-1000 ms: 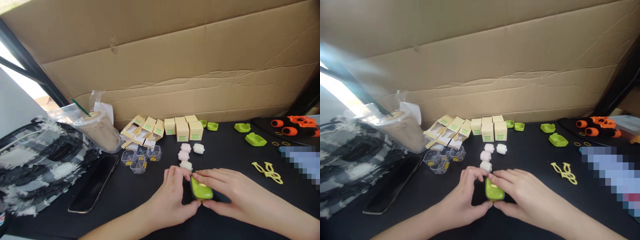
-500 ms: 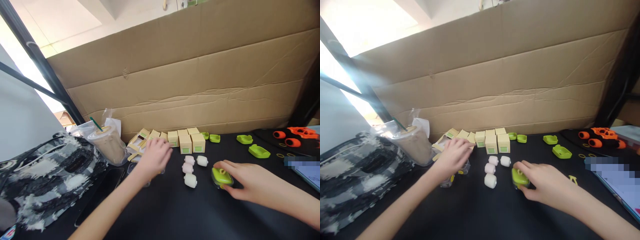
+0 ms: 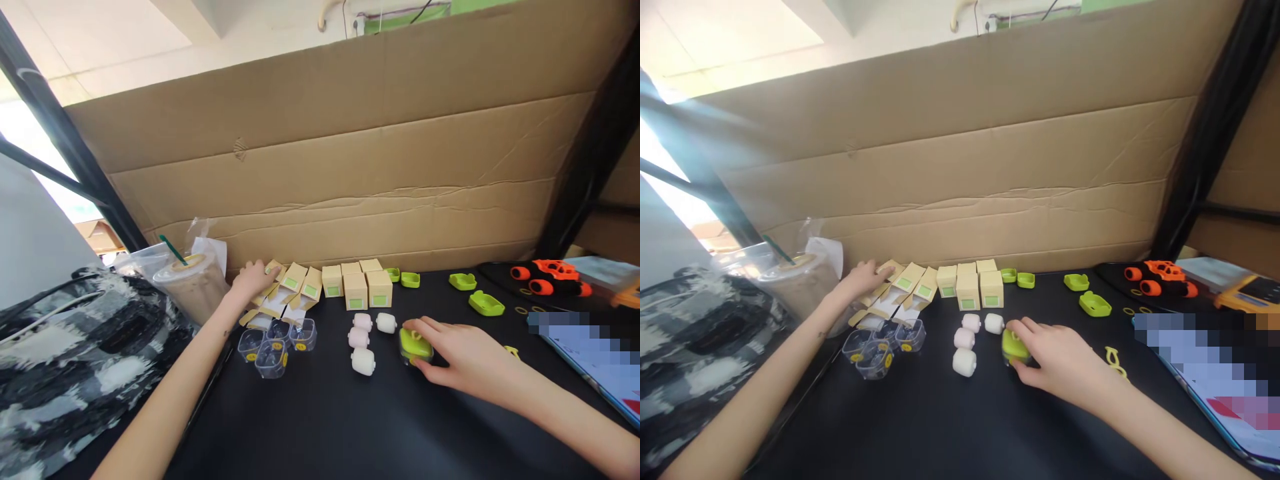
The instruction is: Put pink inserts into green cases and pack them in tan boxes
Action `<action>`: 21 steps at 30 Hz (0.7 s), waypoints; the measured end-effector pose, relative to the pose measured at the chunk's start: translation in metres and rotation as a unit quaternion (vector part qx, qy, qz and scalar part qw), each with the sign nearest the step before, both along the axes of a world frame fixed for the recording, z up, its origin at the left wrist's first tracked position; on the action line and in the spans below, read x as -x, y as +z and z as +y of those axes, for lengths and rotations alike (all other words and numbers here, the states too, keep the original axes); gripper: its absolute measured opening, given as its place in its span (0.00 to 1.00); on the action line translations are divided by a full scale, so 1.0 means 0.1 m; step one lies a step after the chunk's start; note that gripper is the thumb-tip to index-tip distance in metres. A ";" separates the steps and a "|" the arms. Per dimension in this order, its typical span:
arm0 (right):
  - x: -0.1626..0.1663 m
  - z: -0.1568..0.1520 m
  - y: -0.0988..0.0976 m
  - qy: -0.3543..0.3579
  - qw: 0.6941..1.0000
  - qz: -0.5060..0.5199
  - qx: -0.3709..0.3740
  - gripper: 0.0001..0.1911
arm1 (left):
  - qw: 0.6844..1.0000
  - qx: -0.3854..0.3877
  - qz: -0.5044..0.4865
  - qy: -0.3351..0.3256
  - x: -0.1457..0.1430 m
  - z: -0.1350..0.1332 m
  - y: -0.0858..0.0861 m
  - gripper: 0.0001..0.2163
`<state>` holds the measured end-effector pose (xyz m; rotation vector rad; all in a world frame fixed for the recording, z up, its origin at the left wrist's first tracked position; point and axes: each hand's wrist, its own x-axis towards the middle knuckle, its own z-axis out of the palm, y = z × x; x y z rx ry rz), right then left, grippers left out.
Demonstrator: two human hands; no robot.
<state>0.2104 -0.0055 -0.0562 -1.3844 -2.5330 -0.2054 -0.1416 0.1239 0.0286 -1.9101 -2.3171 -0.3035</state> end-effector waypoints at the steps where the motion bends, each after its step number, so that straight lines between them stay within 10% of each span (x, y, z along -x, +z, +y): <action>1: -0.01 0.01 -0.01 0.000 1.000 0.000 0.001 0.13 | 1.000 0.000 -0.009 0.004 -0.01 0.01 -0.02 0.16; 9: -0.04 0.00 -0.05 0.002 1.000 -0.005 -0.002 0.13 | 0.988 -0.127 -0.080 -0.043 -0.05 -0.11 -0.13 0.16; 16: -0.07 0.01 0.07 -0.005 0.992 0.095 -0.081 0.26 | 0.915 -0.322 -0.136 -0.201 -0.32 -0.55 0.03 0.23; 18: -0.04 -0.02 0.12 0.021 0.979 0.146 -0.142 0.21 | 0.808 -0.350 -0.347 -0.322 -0.47 -0.76 -0.04 0.25; 21: 0.04 -0.16 0.13 0.091 0.960 0.178 -0.195 0.15 | 0.677 -0.200 -0.632 -0.319 -0.71 -1.09 -0.27 0.22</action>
